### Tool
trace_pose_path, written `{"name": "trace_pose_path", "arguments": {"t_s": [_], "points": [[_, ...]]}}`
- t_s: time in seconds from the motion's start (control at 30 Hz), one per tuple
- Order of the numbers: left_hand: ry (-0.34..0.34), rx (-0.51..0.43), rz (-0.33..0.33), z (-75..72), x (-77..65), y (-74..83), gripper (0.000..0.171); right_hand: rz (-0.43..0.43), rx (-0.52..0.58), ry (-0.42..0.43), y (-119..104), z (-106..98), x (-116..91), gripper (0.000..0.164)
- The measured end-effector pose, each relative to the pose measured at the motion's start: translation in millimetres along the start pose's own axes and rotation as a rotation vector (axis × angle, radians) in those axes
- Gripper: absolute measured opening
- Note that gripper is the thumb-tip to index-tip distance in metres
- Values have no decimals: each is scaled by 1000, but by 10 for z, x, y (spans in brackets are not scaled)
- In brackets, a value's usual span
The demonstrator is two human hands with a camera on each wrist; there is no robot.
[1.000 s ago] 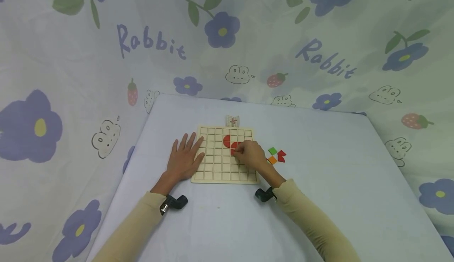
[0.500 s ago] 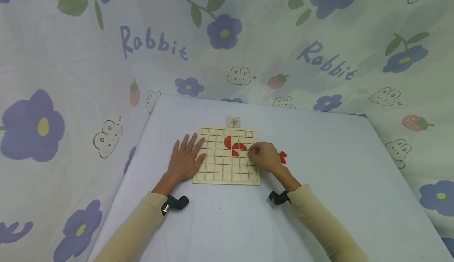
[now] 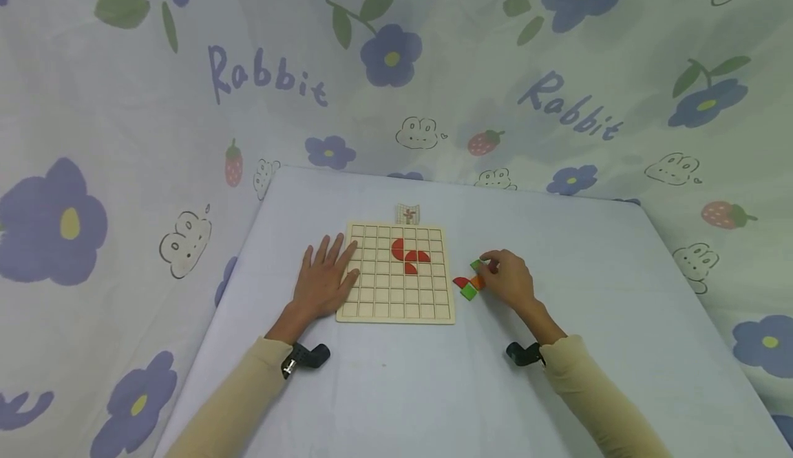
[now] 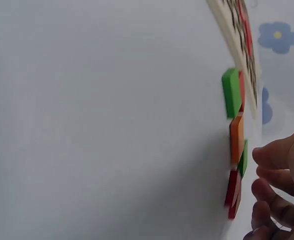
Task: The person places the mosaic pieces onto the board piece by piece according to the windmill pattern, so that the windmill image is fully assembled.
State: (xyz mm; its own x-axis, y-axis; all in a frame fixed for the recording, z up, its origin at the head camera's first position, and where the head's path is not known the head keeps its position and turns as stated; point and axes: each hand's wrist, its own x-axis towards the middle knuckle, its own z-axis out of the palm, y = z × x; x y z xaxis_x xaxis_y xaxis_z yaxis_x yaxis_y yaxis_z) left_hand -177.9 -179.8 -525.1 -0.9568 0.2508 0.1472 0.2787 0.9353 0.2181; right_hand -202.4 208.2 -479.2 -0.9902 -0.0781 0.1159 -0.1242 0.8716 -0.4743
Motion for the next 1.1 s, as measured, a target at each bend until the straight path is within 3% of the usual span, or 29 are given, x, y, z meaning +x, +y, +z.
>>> {"name": "trace_pose_path", "arguments": {"t_s": [0.27,0.6,0.8,0.97,1.1], "points": [[7,-7,7,-14,-12,24,62,68,-42,-18,215,-105,-52,31],[7,2,1,-23,-19,13,62,70,132,-29,280,-111,-12,18],[6,-4,7,-25,-19,13,63,112,247,-25,199,-134,6,21],[10,2,3,-25,-11,9,63,86,332,-50,15,-97,39,26],[3,-3,1,-26,-1,19,63,66,382,-62,-156,-51,50,19]]}}
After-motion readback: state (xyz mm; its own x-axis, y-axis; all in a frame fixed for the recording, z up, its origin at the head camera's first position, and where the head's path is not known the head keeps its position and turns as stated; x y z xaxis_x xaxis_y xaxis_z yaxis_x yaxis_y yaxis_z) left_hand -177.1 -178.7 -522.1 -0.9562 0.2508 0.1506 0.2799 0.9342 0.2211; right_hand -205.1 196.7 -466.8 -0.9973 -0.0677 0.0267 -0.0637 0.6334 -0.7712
